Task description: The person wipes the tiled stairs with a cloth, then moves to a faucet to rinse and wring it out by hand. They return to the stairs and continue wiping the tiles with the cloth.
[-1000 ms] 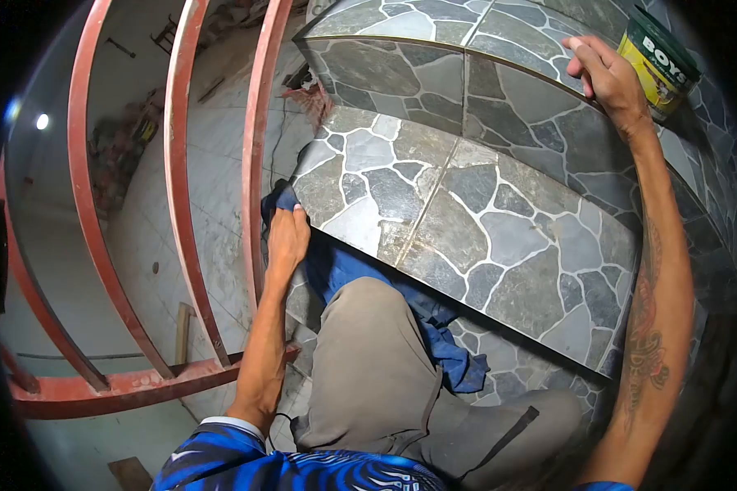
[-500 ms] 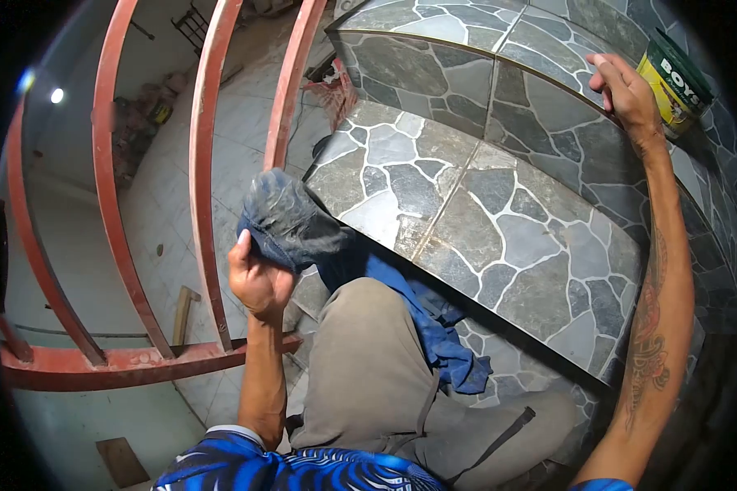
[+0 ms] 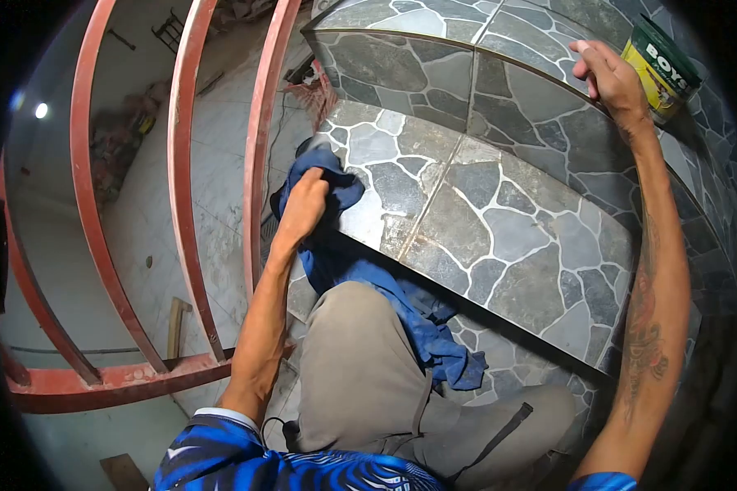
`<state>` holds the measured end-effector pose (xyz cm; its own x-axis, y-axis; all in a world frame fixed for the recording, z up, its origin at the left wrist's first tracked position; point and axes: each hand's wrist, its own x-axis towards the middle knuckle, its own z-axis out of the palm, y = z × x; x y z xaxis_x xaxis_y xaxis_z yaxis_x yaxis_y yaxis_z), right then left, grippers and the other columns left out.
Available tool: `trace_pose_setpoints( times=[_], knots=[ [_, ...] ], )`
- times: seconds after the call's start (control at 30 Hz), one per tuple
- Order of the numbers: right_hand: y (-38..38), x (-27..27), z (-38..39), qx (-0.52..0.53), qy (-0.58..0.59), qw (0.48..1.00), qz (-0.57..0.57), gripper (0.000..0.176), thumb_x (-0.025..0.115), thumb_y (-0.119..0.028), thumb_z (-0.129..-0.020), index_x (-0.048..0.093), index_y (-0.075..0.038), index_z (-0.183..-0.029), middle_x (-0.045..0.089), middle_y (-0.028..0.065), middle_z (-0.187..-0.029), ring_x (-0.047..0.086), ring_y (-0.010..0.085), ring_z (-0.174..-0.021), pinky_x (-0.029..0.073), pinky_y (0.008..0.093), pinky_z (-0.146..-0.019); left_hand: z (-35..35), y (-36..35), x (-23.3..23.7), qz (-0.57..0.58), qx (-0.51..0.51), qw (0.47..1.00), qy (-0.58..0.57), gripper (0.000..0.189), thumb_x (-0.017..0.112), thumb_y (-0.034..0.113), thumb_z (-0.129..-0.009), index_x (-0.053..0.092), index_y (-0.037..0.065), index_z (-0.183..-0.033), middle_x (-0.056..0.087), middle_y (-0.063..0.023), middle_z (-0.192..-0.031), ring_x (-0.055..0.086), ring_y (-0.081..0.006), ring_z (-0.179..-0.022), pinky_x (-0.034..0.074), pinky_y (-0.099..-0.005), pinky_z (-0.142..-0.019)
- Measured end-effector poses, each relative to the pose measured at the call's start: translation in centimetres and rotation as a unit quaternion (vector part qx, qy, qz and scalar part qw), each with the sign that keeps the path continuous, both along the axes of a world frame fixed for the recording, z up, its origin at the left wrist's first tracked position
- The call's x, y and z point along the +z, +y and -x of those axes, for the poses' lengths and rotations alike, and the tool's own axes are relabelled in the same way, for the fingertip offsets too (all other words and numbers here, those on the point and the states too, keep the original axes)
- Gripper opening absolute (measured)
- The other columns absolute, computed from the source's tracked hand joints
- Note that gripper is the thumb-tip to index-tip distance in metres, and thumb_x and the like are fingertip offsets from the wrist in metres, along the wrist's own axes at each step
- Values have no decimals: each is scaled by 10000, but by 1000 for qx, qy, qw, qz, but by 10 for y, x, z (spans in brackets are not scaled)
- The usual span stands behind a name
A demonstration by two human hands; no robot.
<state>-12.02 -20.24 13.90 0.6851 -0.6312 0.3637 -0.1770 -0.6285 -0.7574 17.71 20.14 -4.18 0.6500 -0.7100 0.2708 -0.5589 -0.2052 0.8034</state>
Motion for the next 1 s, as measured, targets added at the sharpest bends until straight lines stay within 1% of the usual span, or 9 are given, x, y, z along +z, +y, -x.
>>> trace_pose_setpoints(
  times=[0.03, 0.07, 0.2, 0.3, 0.43, 0.67, 0.77, 0.87, 1.0],
  knots=[
    [-2, 3, -1, -2, 1, 1000, 0, 425, 500, -364, -1043, 664, -16, -1224, 572, -34, -819, 444, 42, -616, 354, 192, -584, 0, -1, 8, -94, 11, 988, -121, 316, 507, 205, -971, 555, -86, -1085, 629, -257, -1029, 581, -429, -1025, 436, -506, -950],
    [-2, 3, -1, -3, 4, 1000, -5, 415, 499, -357, -1044, 667, -23, -1225, 573, -37, -824, 446, 41, -617, 357, 186, -589, 7, 1, 9, -84, 29, 981, -172, 303, 577, 187, -944, 567, -75, -1096, 609, -290, -1013, 556, -486, -1007, 438, -535, -920],
    [-3, 0, -1, 10, -4, 1000, -6, 406, 504, -356, -1042, 670, -35, -1225, 571, -40, -823, 443, 42, -621, 356, 189, -584, 10, -8, 9, -151, 58, 954, -251, 358, 684, 257, -914, 588, -44, -1083, 619, -272, -973, 583, -458, -972, 447, -531, -868],
    [-6, 1, 0, 6, -4, 1000, -2, 391, 508, -351, -1042, 673, -45, -1222, 575, -39, -825, 446, 41, -628, 365, 193, -584, -1, -33, 4, -192, 47, 923, -330, 380, 567, 323, -966, 615, -42, -1058, 642, -269, -983, 610, -453, -952, 469, -521, -867],
    [1, 1, -1, 2, -1, 1000, 16, 369, 520, -346, -1038, 680, -62, -1211, 587, -33, -824, 462, 38, -639, 377, 192, -592, 4, -29, 20, -167, -93, 934, -302, 329, 501, 273, -985, 637, -15, -1065, 658, -227, -1022, 630, -408, -982, 472, -514, -886],
    [3, 1, 0, -1, -14, 999, 32, 342, 558, -333, -1020, 689, -69, -1193, 608, -23, -815, 481, 39, -643, 386, 194, -591, -5, -60, 20, -229, 11, 918, -322, 322, 510, 268, -979, 632, -25, -1030, 657, -235, -1004, 634, -400, -969, 484, -496, -873],
    [7, 1, -1, -12, -19, 1000, 8, 344, 563, -336, -1018, 688, -68, -1193, 609, -21, -814, 480, 40, -635, 390, 198, -586, 33, -12, 18, -126, -127, 907, -380, 295, 501, 252, -998, 591, -27, -1031, 617, -230, -993, 605, -413, -950, 482, -502, -843],
    [11, 3, -1, -12, -12, 1000, 9, 347, 562, -336, -1018, 688, -62, -1189, 612, -17, -808, 479, 42, -627, 392, 198, -587, 42, -11, 27, -214, -96, 918, -321, 305, 504, 267, -1001, 590, -25, -994, 606, -223, -981, 603, -398, -963, 483, -491, -838],
    [0, 0, -1, 18, -30, 999, 13, 346, 561, -343, -1019, 689, -56, -1165, 612, -24, -800, 483, 42, -625, 392, 197, -587, 2, -68, 10, -209, 1, 917, -339, 302, 539, 262, -965, 619, -27, -1001, 630, -216, -1001, 612, -389, -958, 494, -488, -840]
  ],
)
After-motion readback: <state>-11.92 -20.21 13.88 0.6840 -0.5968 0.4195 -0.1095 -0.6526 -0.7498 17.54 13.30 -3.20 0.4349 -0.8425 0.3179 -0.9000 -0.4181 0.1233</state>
